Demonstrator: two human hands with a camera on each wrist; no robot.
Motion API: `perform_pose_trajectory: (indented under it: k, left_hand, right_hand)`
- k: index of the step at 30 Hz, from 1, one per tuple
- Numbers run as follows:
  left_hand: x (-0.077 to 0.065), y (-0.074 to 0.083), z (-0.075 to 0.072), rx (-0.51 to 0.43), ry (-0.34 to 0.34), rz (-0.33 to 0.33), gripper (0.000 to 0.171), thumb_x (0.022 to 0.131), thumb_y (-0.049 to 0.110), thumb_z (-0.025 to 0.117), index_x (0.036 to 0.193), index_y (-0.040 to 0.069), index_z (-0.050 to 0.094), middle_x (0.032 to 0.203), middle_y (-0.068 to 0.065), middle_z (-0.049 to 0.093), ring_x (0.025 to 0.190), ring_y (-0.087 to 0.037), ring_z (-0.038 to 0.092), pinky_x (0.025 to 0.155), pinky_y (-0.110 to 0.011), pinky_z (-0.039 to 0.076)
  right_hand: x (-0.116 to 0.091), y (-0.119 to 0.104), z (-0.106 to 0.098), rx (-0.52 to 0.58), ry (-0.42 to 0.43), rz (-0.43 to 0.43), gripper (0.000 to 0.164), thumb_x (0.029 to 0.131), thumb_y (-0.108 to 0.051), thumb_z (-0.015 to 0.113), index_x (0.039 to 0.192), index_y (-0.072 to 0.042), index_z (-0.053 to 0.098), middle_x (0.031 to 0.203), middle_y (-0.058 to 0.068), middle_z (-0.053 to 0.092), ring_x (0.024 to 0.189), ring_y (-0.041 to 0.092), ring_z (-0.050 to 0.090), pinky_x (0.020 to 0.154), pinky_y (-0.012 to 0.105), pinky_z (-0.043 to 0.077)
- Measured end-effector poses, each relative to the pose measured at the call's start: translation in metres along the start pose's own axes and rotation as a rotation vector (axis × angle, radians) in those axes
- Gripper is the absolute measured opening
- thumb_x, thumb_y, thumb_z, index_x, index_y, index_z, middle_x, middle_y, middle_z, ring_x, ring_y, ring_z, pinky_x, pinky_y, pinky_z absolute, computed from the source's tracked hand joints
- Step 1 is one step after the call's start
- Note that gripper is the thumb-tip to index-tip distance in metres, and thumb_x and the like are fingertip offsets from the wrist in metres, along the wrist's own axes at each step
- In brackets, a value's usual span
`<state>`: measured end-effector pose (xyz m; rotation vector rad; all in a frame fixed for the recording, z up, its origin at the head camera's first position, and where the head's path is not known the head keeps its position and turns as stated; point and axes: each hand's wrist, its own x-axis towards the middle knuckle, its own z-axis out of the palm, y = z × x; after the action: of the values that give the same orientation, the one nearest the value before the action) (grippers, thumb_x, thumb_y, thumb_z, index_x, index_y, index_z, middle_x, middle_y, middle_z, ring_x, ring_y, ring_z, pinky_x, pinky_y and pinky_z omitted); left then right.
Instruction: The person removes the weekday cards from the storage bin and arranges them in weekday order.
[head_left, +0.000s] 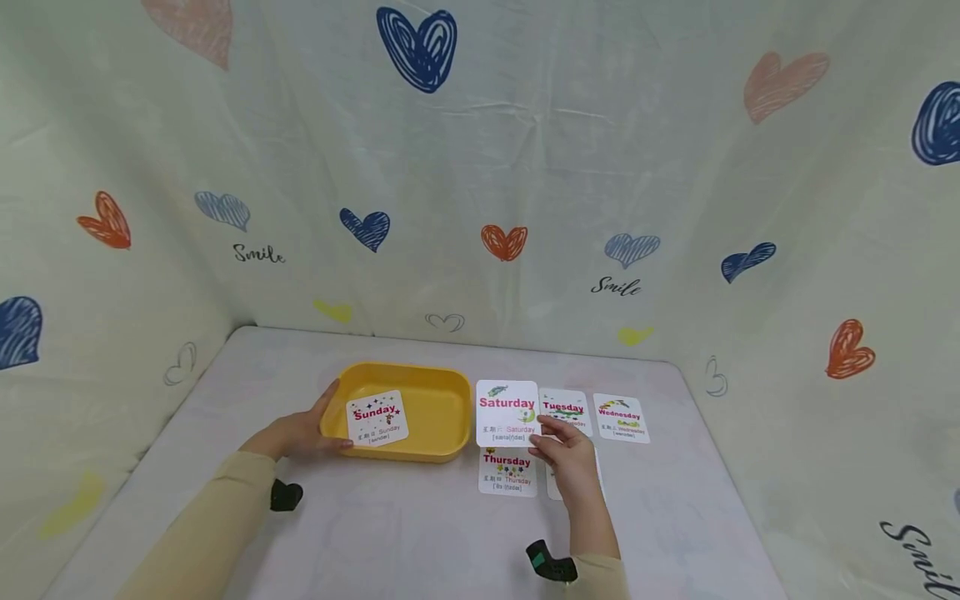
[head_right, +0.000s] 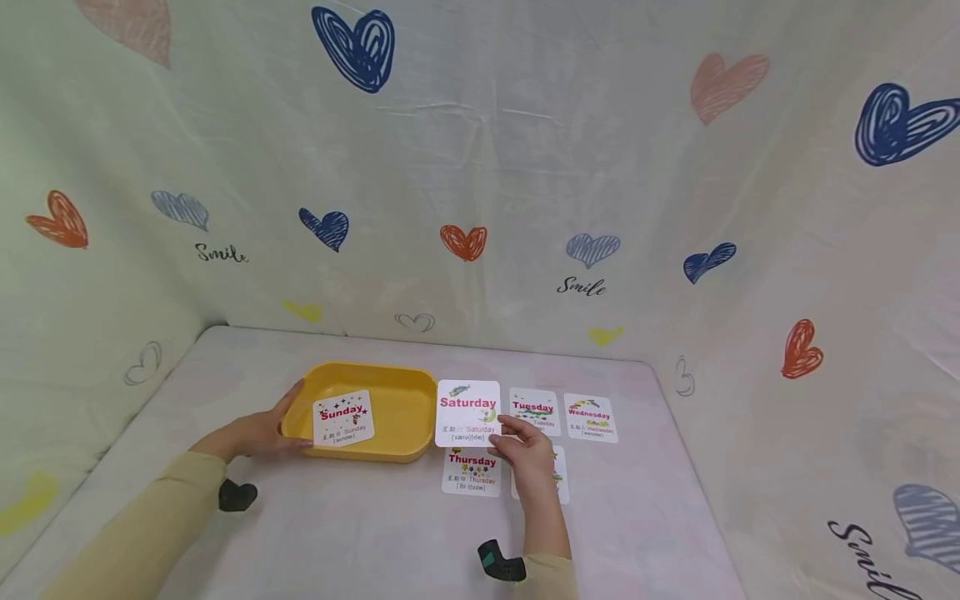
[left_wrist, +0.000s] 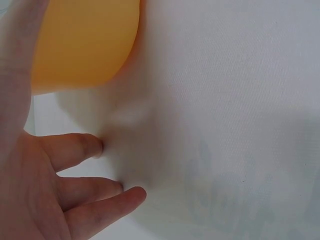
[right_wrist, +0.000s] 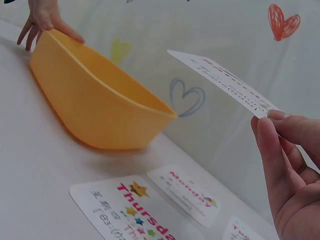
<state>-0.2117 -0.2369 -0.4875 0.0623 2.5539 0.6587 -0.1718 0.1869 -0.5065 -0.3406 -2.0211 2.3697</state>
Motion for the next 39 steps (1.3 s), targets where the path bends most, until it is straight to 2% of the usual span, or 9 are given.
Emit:
perform_pose_trajectory:
  k: [4,14,23,30,39]
  left_hand:
    - [-0.001,0.000,0.000,0.001,0.000,0.004,0.126,0.076,0.061,0.073,0.153,0.008,-0.011,0.141,-0.041,0.033,0.120,-0.059,0.040,0.097,-0.067,0.035]
    - [0.001,-0.003,0.002,0.002,0.008,-0.007,0.125,0.077,0.061,0.073,0.154,0.008,-0.011,0.142,-0.041,0.032,0.121,-0.060,0.039,0.098,-0.069,0.033]
    - [0.004,-0.005,0.005,0.000,0.013,-0.001,0.126,0.077,0.061,0.073,0.153,0.007,-0.011,0.142,-0.041,0.030,0.121,-0.061,0.038,0.098,-0.069,0.033]
    - [0.002,-0.004,0.004,0.002,0.007,-0.010,0.125,0.077,0.061,0.072,0.153,0.008,-0.012,0.143,-0.040,0.030,0.122,-0.060,0.037,0.098,-0.069,0.033]
    - [0.002,0.000,0.001,0.008,0.005,-0.009,0.129,0.074,0.065,0.072,0.153,0.008,-0.012,0.144,-0.040,0.029,0.123,-0.061,0.036,0.099,-0.070,0.031]
  right_hand:
    - [-0.003,0.000,-0.019,-0.031,0.046,0.009,0.036,0.086,0.005,0.069,0.121,0.002,0.064,0.105,0.016,0.053,0.084,0.020,0.067,0.077,0.031,0.057]
    - [-0.010,-0.001,-0.058,-0.073,0.109,0.027,0.038,0.088,0.007,0.065,0.126,0.004,0.060,0.106,0.015,0.053,0.086,0.020,0.067,0.080,0.030,0.056]
    - [-0.012,-0.001,-0.086,-0.036,0.189,0.056,0.042,0.088,0.010,0.063,0.128,0.007,0.056,0.102,0.009,0.059,0.086,0.015,0.064,0.080,0.028,0.056]
    - [-0.012,-0.003,-0.110,-0.086,0.261,0.052,0.042,0.090,0.007,0.063,0.130,0.004,0.056,0.102,0.004,0.060,0.089,0.013,0.064,0.081,0.026,0.054]
    - [-0.013,-0.001,-0.141,-0.183,0.281,0.080,0.043,0.091,0.004,0.062,0.133,0.004,0.054,0.108,0.005,0.056,0.088,0.010,0.064,0.081,0.024,0.054]
